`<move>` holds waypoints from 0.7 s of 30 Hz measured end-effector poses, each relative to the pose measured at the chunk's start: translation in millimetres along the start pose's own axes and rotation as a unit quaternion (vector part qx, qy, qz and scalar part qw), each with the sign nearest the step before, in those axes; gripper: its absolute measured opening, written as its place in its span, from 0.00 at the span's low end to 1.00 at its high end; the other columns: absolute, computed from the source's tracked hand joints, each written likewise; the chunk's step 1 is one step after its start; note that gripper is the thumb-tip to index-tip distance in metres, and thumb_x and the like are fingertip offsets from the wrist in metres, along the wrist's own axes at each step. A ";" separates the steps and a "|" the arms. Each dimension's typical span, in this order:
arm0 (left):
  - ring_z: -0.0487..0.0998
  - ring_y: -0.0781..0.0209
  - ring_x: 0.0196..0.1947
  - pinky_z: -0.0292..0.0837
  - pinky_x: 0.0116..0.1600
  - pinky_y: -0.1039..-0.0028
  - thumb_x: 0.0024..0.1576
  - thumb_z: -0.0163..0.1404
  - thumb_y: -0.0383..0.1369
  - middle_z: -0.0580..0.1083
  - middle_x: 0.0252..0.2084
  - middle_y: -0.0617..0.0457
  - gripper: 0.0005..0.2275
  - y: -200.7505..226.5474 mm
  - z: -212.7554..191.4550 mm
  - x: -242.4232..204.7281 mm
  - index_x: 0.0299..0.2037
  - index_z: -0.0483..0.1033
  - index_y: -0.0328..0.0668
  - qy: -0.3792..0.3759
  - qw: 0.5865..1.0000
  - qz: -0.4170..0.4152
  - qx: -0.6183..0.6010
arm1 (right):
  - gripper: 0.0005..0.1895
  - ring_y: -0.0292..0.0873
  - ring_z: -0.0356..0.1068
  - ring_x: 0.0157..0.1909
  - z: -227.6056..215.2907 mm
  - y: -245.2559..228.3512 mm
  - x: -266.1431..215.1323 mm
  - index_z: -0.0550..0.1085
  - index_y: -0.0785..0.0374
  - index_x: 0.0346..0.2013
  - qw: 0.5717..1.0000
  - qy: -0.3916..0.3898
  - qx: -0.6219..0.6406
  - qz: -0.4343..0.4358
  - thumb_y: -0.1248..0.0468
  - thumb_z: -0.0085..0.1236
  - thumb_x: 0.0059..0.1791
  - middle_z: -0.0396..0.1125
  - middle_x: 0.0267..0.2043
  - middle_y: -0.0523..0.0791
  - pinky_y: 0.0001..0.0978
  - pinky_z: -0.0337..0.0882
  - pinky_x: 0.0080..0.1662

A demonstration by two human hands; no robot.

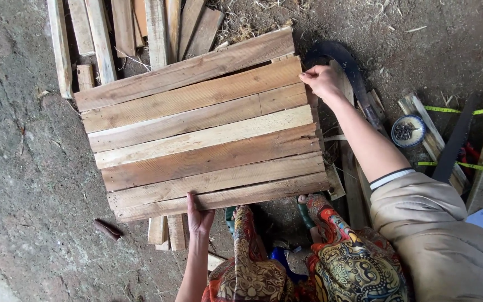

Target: Arranging and nailing wooden planks together to form a flat surface.

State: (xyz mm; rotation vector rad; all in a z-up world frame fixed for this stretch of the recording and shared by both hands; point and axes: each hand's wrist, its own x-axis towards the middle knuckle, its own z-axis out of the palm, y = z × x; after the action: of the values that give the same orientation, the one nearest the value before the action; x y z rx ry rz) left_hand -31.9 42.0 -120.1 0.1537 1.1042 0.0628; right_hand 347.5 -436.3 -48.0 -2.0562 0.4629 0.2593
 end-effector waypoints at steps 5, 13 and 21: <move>0.81 0.48 0.52 0.68 0.67 0.47 0.55 0.63 0.41 0.80 0.49 0.48 0.09 -1.2 2.4 0.2 0.41 0.84 0.52 0.014 1.000 0.007 0.008 | 0.12 0.40 0.75 0.29 -11.7 -15.5 -1.4 0.81 0.60 0.41 1.000 -0.006 -0.022 -0.012 0.57 0.69 0.49 0.75 0.31 0.48 0.24 0.79 0.28; 0.84 0.71 0.39 0.79 0.55 0.78 0.54 0.61 0.33 0.83 0.39 0.61 0.06 -23.9 87.0 -89.0 0.41 0.84 0.50 -0.032 0.997 -0.030 -0.067 | 0.14 0.31 0.73 0.29 5.1 -76.4 54.1 0.78 0.61 0.46 0.997 -0.013 -0.065 0.038 0.54 0.60 0.54 0.74 0.38 0.42 0.17 0.78 0.28; 0.83 0.73 0.39 0.77 0.54 0.79 0.56 0.60 0.34 0.82 0.39 0.63 0.05 -20.8 80.5 -83.0 0.41 0.83 0.50 -0.031 0.999 -0.027 -0.034 | 0.08 0.32 0.74 0.33 18.7 -75.9 73.7 0.81 0.60 0.39 0.998 0.005 -0.046 0.046 0.61 0.67 0.49 0.76 0.36 0.41 0.18 0.78 0.42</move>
State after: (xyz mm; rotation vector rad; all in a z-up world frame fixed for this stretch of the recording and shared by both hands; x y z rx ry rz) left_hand 2.2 3.5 -14.5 0.0648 1.0423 0.0469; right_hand 446.6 -401.9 -24.8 -2.1283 0.5622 0.3311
